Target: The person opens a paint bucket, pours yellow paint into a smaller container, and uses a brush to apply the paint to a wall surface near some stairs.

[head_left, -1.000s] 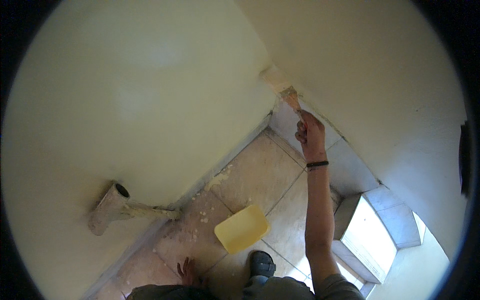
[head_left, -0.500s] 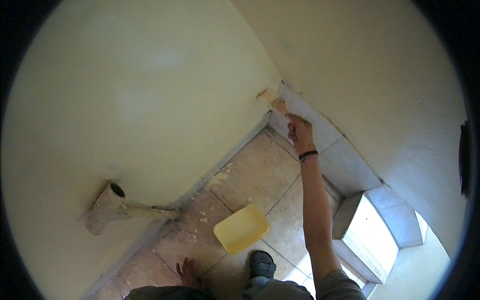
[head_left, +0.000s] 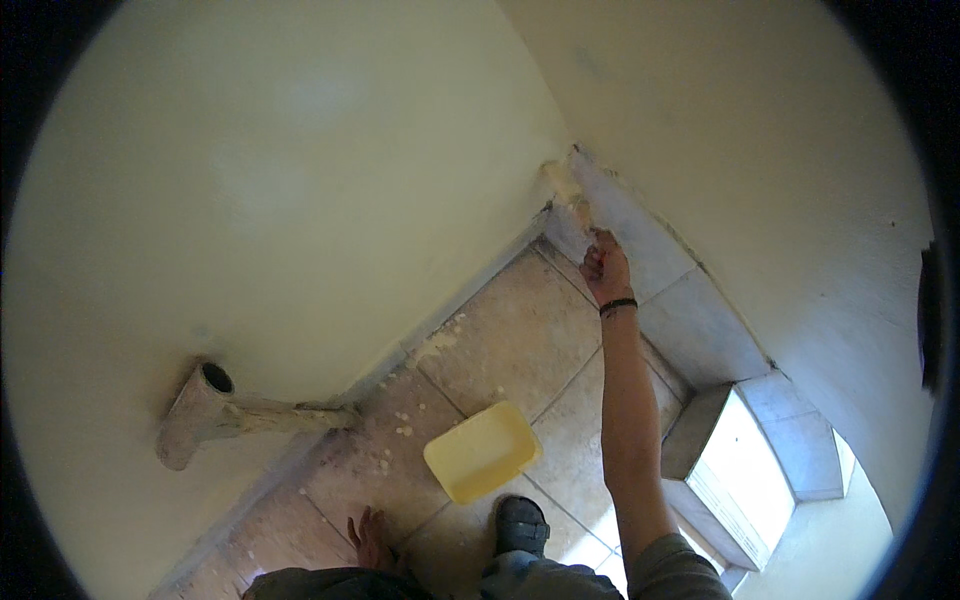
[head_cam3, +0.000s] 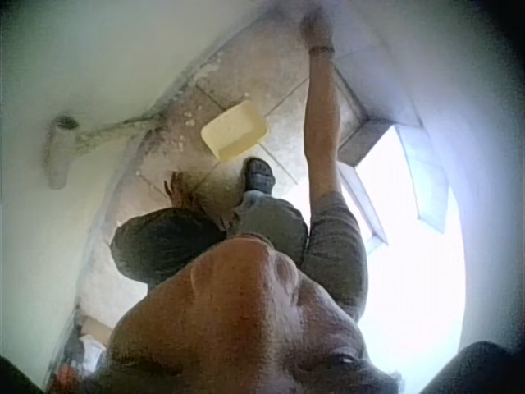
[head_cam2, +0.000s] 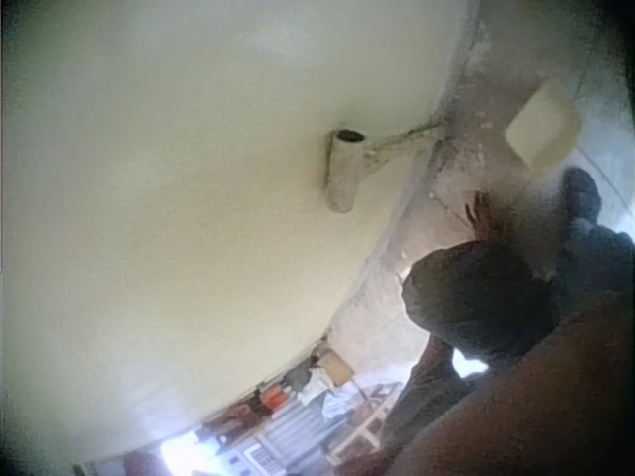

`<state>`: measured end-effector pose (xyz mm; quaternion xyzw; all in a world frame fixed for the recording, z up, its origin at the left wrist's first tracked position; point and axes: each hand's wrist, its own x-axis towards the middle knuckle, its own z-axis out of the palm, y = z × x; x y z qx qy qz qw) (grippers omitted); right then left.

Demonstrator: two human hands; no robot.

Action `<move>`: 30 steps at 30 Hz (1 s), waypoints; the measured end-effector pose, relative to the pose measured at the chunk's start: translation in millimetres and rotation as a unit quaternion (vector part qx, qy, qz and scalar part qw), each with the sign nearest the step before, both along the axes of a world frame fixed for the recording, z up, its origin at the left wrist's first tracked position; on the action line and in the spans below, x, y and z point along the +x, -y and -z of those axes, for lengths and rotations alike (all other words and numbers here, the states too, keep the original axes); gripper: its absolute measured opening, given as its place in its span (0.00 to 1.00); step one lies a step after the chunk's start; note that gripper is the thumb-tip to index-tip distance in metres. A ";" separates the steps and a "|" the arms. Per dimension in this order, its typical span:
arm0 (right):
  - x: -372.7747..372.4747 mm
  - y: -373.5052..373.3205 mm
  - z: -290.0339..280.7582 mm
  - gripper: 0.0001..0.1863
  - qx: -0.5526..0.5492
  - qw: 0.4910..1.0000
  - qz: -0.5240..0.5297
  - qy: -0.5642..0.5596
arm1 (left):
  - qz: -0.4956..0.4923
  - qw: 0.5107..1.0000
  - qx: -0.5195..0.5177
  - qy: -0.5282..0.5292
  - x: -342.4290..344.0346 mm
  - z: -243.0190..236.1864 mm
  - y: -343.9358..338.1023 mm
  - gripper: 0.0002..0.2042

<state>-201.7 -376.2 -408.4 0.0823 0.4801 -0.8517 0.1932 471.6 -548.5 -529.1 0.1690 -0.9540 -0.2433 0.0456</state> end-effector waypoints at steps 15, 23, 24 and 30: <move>-16.2 18.1 3.3 0.12 -0.096 0.995 -0.010 0.016 | -0.028 0.999 0.003 0.042 -3.1 -4.9 -4.6 0.38; 18.0 0.0 28.6 0.15 0.100 0.994 -0.025 0.032 | -0.023 1.000 0.018 0.007 5.0 9.7 1.4 0.40; 23.7 1.4 22.4 0.15 0.102 0.994 -0.028 0.032 | -0.026 0.999 0.020 0.007 6.4 10.6 0.5 0.40; 25.9 13.7 -20.3 0.12 0.446 0.880 0.011 -0.162 | -0.011 1.000 0.011 0.014 7.5 12.4 5.6 0.46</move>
